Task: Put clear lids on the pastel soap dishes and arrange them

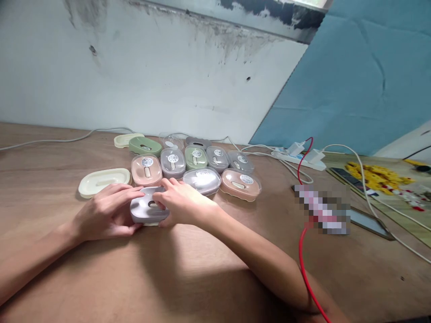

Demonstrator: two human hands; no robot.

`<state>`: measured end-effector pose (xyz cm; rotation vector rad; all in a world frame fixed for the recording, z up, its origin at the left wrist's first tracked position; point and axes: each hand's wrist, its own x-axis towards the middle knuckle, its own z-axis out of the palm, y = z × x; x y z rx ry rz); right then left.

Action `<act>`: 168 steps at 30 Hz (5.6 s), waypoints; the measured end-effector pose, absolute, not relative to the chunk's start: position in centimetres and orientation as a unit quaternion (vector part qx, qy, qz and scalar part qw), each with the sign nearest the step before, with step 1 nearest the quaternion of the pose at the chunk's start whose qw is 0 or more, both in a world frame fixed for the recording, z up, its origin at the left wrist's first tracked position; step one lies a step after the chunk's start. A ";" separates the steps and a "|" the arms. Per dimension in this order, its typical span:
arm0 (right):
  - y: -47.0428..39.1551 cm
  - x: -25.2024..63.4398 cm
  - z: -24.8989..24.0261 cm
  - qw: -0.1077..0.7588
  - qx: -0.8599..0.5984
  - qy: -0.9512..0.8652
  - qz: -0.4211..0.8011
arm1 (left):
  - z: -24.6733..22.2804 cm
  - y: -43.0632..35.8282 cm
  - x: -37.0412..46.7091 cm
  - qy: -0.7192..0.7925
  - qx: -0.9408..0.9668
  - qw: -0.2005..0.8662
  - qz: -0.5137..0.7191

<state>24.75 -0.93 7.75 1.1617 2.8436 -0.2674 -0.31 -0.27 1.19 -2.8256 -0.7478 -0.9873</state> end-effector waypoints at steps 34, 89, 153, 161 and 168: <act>-1.0 24.6 7.8 -0.029 0.386 0.912 -0.136 | 1.4 1.7 -3.1 -0.269 -0.929 0.031 -0.253; 3.2 26.1 9.1 -0.232 0.372 0.724 -0.532 | 0.7 -0.2 -0.7 -0.341 -0.876 -0.116 -0.320; -0.3 23.9 9.3 0.023 0.394 0.911 -0.121 | 1.0 -0.3 -0.7 -0.341 -0.896 -0.073 -0.275; 0.1 24.6 9.2 0.007 0.400 0.904 -0.151 | 1.3 -1.0 0.3 -0.408 -0.864 -0.112 -0.271; -0.1 24.7 9.5 0.027 0.426 0.898 -0.108 | 1.2 1.0 -1.6 -0.429 -0.853 0.028 -0.295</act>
